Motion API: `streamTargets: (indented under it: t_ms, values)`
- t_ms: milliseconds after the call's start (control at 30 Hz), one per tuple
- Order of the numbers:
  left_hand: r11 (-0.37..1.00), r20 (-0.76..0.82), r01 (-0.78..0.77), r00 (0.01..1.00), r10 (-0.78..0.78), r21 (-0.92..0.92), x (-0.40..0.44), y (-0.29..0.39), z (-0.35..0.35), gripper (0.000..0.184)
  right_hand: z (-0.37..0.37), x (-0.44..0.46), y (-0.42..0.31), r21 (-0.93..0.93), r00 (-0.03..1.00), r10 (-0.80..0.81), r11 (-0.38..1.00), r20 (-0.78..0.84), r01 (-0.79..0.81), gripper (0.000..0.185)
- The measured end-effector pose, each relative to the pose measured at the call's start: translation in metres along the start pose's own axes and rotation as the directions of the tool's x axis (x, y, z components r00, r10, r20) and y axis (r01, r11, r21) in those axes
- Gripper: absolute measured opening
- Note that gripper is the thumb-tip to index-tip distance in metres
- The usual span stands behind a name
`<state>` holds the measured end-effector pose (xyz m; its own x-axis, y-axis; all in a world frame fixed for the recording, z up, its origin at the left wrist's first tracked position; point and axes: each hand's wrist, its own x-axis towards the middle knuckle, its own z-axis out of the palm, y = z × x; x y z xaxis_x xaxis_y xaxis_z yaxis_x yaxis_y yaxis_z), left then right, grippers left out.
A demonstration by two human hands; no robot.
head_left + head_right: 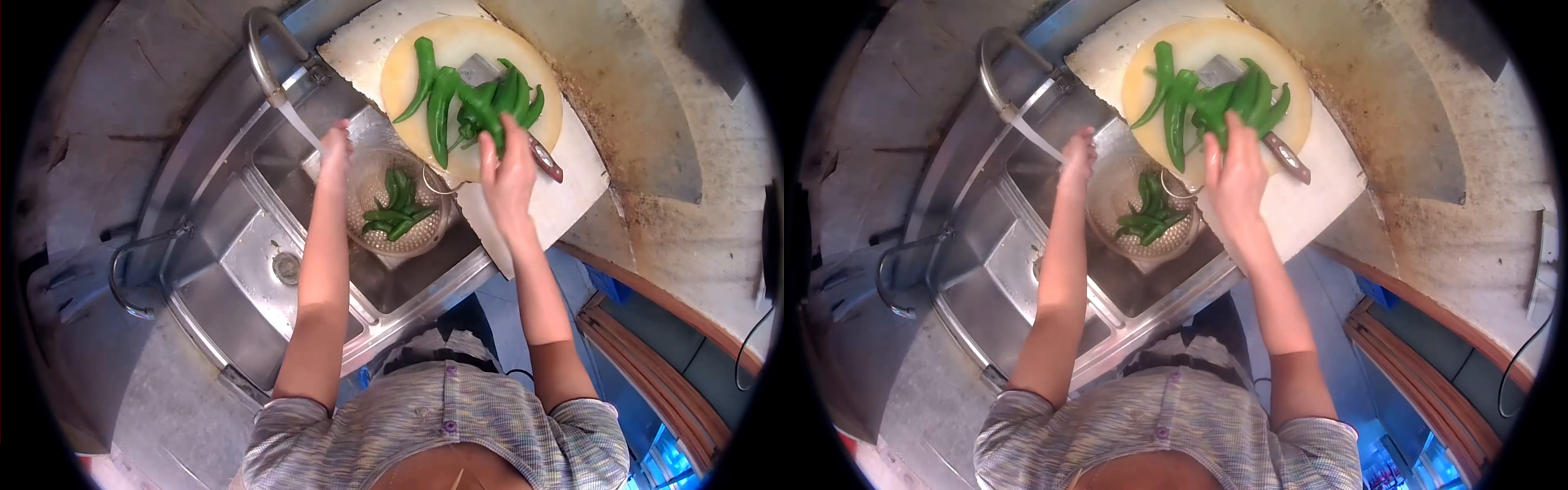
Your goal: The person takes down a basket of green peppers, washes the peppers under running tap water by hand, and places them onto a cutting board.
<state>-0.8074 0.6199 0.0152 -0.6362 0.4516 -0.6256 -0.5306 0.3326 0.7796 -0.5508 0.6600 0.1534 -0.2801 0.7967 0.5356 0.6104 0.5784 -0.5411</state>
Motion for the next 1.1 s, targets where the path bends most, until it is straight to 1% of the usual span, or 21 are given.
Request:
streamTargets:
  t_ms: [33, 100, 133, 167, 200, 267, 367, 467, 567, 667, 700, 767, 800, 867, 900, 933, 967, 1000, 1033, 1067, 1100]
  values:
    - [0.969, 0.018, 0.033, 0.999, -0.039, 0.247, 0.009, -0.023, -0.003, 0.022, 0.000, 0.009, 0.003, -0.041, 1.000, 0.000, 0.999, -0.005, 0.000, 0.037]
    - [0.884, 0.200, -0.177, 0.975, 0.098, 0.433, 0.023, -0.087, -0.019, 0.030, 0.007, 0.022, 0.008, -0.152, 1.000, -0.029, 0.988, 0.004, 0.029, 0.037]
    - [0.740, 0.215, -0.236, 0.968, 0.125, 0.630, 0.010, -0.105, -0.026, 0.033, 0.013, 0.026, 0.009, -0.219, 0.998, -0.033, 0.975, 0.061, 0.045, 0.039]
    - [0.548, 0.240, -0.280, 0.960, 0.145, 0.788, 0.001, -0.121, -0.032, 0.037, 0.019, 0.024, 0.011, -0.261, 0.989, -0.049, 0.962, 0.140, 0.085, 0.040]
    - [0.349, 0.371, -0.353, 0.929, 0.018, 0.868, 0.058, -0.193, -0.054, 0.043, 0.024, 0.022, 0.011, -0.298, 0.974, -0.063, 0.946, 0.217, 0.127, 0.041]
    - [0.213, 0.351, -0.326, 0.933, -0.086, 0.921, 0.029, -0.211, -0.068, 0.032, 0.030, 0.018, 0.007, -0.284, 0.971, -0.092, 0.946, 0.222, 0.154, 0.039]
    - [0.101, 0.335, -0.343, 0.938, 0.085, 0.934, 0.021, -0.258, -0.082, 0.033, 0.024, 0.015, 0.005, -0.217, 0.973, -0.137, 0.960, 0.186, 0.177, 0.035]
    - [-0.080, 0.325, -0.324, 0.946, -0.001, 0.943, -0.020, -0.236, -0.063, 0.035, 0.014, 0.005, -0.001, -0.097, 0.975, -0.154, 0.980, 0.159, 0.171, 0.032]
    - [-0.391, 0.442, -0.451, 0.889, -0.120, 0.802, -0.009, -0.227, -0.056, 0.038, 0.005, -0.008, -0.014, 0.041, 0.972, -0.148, 0.989, 0.185, 0.143, 0.029]
    - [-0.197, 0.425, -0.486, 0.859, -0.285, 0.852, 0.020, -0.200, -0.063, 0.040, 0.013, -0.031, -0.018, 0.218, 0.971, -0.136, 0.972, 0.198, 0.091, 0.028]
    - [-0.026, 0.497, -0.513, 0.842, -0.211, 0.858, 0.019, -0.170, -0.067, 0.043, 0.016, -0.039, -0.025, 0.291, 0.963, -0.054, 0.956, 0.262, -0.026, 0.026]
    - [0.318, 0.428, -0.337, 0.860, -0.279, 0.886, 0.008, -0.096, -0.066, 0.036, 0.032, -0.055, -0.033, 0.398, 0.914, 0.049, 0.890, 0.403, -0.223, 0.022]
    - [0.472, 0.402, -0.224, 0.859, -0.317, 0.852, 0.004, -0.071, -0.067, 0.033, 0.044, -0.064, -0.037, 0.445, 0.872, 0.087, 0.833, 0.481, -0.328, 0.021]
    - [0.767, 0.509, -0.184, 0.835, -0.207, 0.614, 0.003, -0.048, -0.075, 0.037, 0.080, -0.078, -0.038, 0.385, 0.824, 0.109, 0.844, 0.556, -0.372, 0.025]
    - [0.788, 0.498, -0.158, 0.842, -0.208, 0.595, -0.012, -0.028, -0.070, 0.038, 0.102, -0.086, -0.036, 0.348, 0.777, 0.134, 0.838, 0.616, -0.421, 0.026]
    - [0.801, 0.479, -0.229, 0.874, -0.080, 0.553, -0.022, -0.022, -0.064, 0.038, 0.119, -0.089, -0.037, 0.305, 0.724, 0.161, 0.830, 0.670, -0.467, 0.028]
    - [0.803, 0.455, -0.305, 0.889, 0.047, 0.512, -0.030, -0.018, -0.056, 0.038, 0.130, -0.085, -0.044, 0.313, 0.572, 0.255, 0.632, 0.780, -0.709, 0.029]
    - [0.797, 0.426, -0.379, 0.888, 0.171, 0.471, -0.043, -0.013, -0.046, 0.038, 0.139, -0.081, -0.051, 0.265, 0.385, 0.290, 0.379, 0.876, -0.887, 0.030]
    - [0.800, 0.396, -0.399, 0.891, 0.222, 0.448, -0.059, -0.011, -0.038, 0.039, 0.144, -0.077, -0.055, 0.166, 0.186, 0.262, 0.098, 0.947, -0.981, 0.031]
    - [0.749, 0.294, -0.420, 0.905, 0.306, 0.513, -0.066, -0.011, -0.029, 0.038, 0.144, -0.075, -0.057, 0.196, 0.211, 0.254, 0.082, 0.944, -0.977, 0.030]
    - [0.821, 0.257, -0.349, 0.932, 0.255, 0.452, -0.071, -0.009, -0.024, 0.038, 0.143, -0.075, -0.058, 0.221, 0.231, 0.249, 0.066, 0.941, -0.973, 0.029]
